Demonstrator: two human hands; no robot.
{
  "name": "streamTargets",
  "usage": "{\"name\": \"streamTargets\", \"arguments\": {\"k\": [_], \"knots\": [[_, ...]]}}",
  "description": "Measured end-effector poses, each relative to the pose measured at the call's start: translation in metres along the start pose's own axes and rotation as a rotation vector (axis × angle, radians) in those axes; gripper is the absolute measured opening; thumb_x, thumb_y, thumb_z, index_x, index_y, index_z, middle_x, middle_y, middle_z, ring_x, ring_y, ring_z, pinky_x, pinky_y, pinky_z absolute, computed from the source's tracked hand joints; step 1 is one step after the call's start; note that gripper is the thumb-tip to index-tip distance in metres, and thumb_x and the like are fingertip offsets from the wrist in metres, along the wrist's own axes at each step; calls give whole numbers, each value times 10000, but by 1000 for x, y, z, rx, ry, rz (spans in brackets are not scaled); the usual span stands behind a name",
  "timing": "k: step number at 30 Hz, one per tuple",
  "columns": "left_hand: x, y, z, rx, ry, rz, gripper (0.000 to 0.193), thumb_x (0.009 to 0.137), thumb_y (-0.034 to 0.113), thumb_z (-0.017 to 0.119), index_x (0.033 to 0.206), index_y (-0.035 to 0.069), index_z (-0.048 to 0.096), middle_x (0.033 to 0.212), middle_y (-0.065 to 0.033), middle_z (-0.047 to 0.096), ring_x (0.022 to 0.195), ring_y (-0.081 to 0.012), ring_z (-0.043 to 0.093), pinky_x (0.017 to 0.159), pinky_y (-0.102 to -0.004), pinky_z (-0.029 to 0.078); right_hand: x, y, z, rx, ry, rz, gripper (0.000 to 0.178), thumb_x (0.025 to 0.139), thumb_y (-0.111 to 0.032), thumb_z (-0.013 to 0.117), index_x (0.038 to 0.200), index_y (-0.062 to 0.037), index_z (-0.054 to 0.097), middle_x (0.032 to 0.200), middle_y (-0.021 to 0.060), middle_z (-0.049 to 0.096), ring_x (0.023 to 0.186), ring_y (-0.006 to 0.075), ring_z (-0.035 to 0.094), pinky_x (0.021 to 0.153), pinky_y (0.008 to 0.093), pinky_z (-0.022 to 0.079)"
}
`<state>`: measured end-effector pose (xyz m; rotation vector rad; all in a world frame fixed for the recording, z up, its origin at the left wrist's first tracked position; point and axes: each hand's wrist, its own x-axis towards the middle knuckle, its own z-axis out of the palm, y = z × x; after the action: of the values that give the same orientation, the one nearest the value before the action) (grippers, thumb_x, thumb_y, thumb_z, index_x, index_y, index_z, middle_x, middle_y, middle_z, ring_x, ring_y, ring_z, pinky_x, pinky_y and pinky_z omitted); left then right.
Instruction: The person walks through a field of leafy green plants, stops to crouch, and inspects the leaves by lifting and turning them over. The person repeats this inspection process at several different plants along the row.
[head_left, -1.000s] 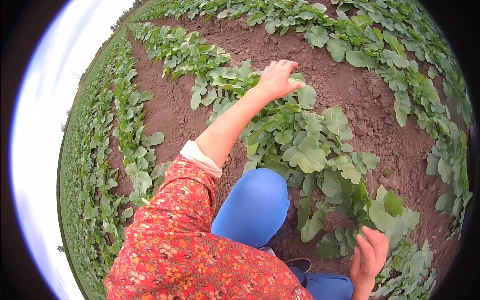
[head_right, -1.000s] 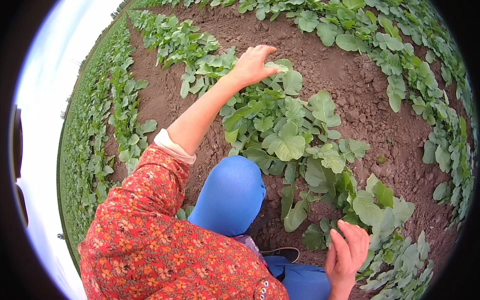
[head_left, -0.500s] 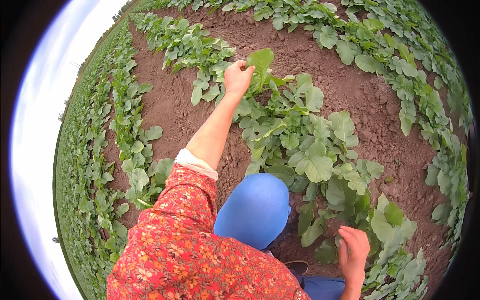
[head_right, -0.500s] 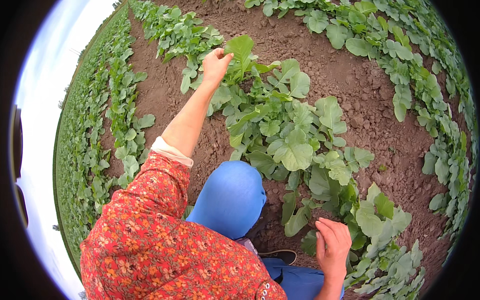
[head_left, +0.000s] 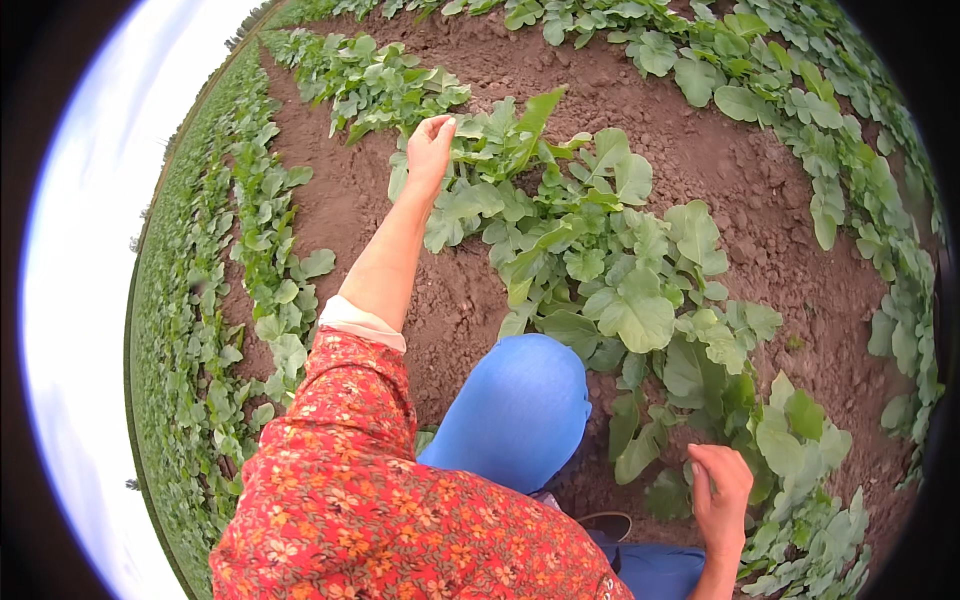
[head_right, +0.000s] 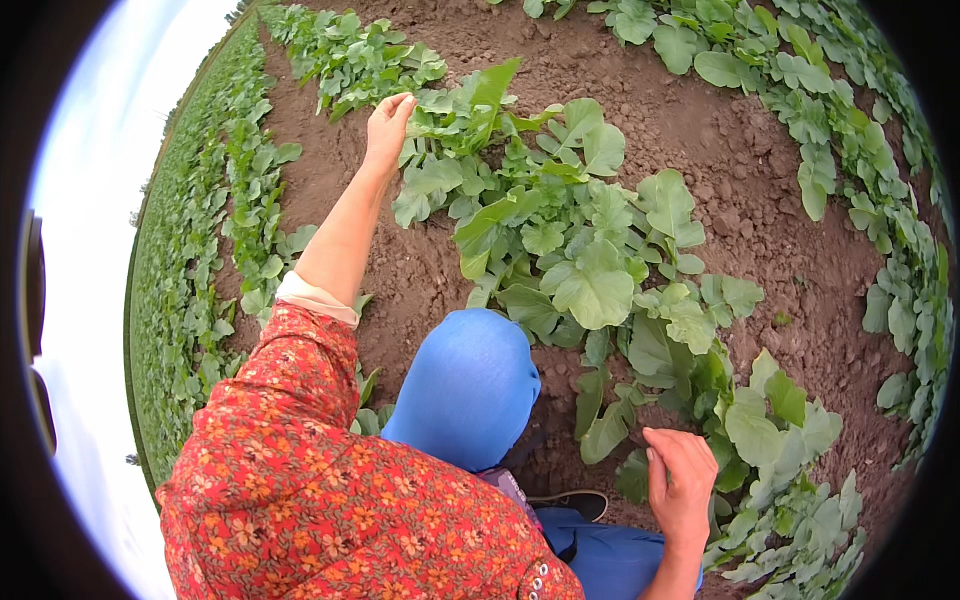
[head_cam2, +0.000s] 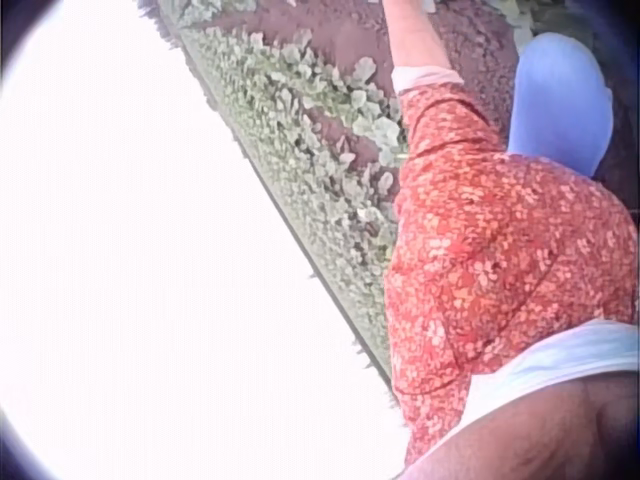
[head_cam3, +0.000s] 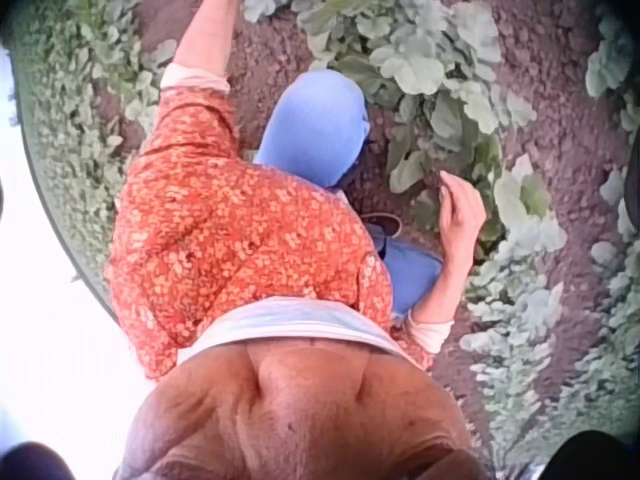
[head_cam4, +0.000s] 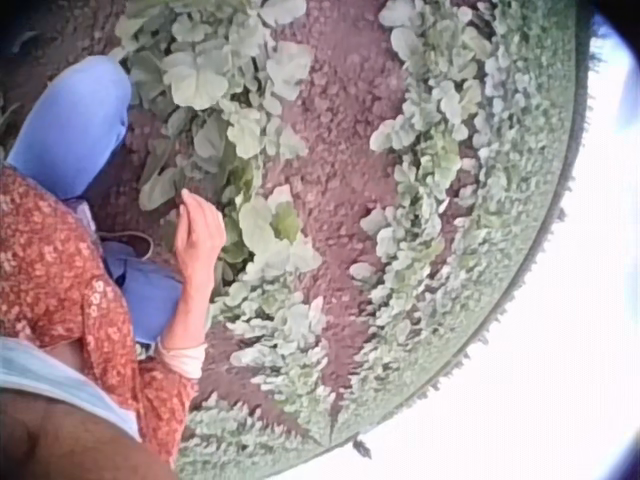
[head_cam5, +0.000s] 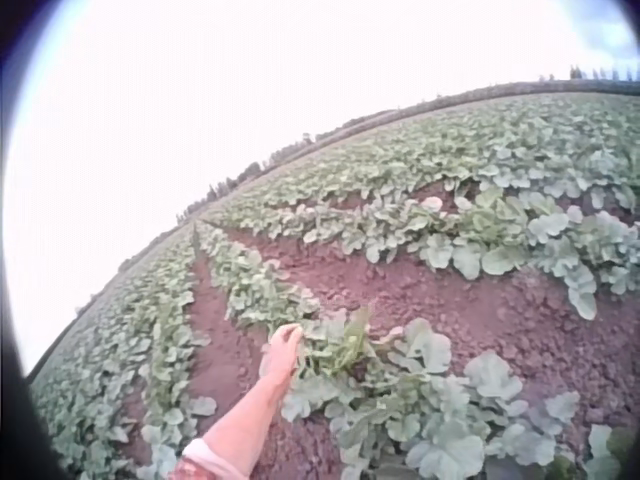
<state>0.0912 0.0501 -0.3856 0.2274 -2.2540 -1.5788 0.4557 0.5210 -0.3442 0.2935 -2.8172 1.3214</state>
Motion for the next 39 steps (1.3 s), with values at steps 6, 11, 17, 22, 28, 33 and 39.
{"name": "streamTargets", "arguments": {"k": [6, 11, 17, 22, 28, 33, 39], "knots": [[-11, -9, -27, 810, -98, 547, 419, 838, 315, 739, 1181, 90, 656, 1198, -88, 662, 1165, -286, 576, 984, -391, 457, -2, 3, 0, 2, -9, 26, 210, 780, 79, 641, 967, -4, 688, 905, 132, 694, 827, 300, 653, 745, 366, 501], [-1, -9, -21, 1005, -166, 242, 212, 820, 316, 740, 963, 159, 744, 1013, -89, 721, 1001, -280, 646, 855, -395, 512, 0, 7, 3, -3, -23, 29, 216, 783, 80, 639, 977, -5, 683, 879, 129, 689, 810, 297, 649, 742, 364, 497], [13, -19, -27, 841, -16, 66, 245, 822, 281, 746, 979, 94, 735, 848, -72, 734, 768, -215, 694, 725, -343, 536, 2, 9, 3, -5, -48, 38, 228, 786, 85, 632, 991, -6, 679, 872, 120, 689, 802, 288, 648, 735, 357, 495], [29, -43, -46, 521, 34, -74, 206, 846, 242, 746, 941, 59, 743, 793, -19, 698, 684, -114, 619, 645, -280, 495, 5, 11, 6, -4, -61, 51, 227, 787, 94, 628, 986, -4, 675, 863, 117, 687, 783, 278, 645, 719, 350, 493], [34, -48, -50, 461, 82, -139, 212, 873, 267, 713, 924, 64, 742, 808, -27, 690, 733, -133, 614, 684, -295, 495, 8, 12, 9, -12, -69, 54, 218, 791, 94, 631, 982, -3, 673, 852, 118, 683, 770, 276, 642, 712, 349, 490], [41, 3, -5, 1029, 45, 333, 280, 878, 321, 684, 1068, 119, 719, 1069, -71, 704, 1026, -275, 633, 914, -392, 492, 6, 14, 10, -16, -64, 69, 215, 796, 89, 631, 984, -6, 673, 848, 115, 681, 769, 274, 640, 711, 350, 486], [38, 5, 96, 1252, -392, 360, 424, 901, 424, 630, 1272, 218, 638, 1409, -82, 517, 1307, -304, 461, 1076, -463, 381, 12, 14, 15, -16, -54, 87, 217, 803, 85, 629, 995, -5, 674, 847, 116, 681, 773, 273, 639, 717, 348, 489]]}}
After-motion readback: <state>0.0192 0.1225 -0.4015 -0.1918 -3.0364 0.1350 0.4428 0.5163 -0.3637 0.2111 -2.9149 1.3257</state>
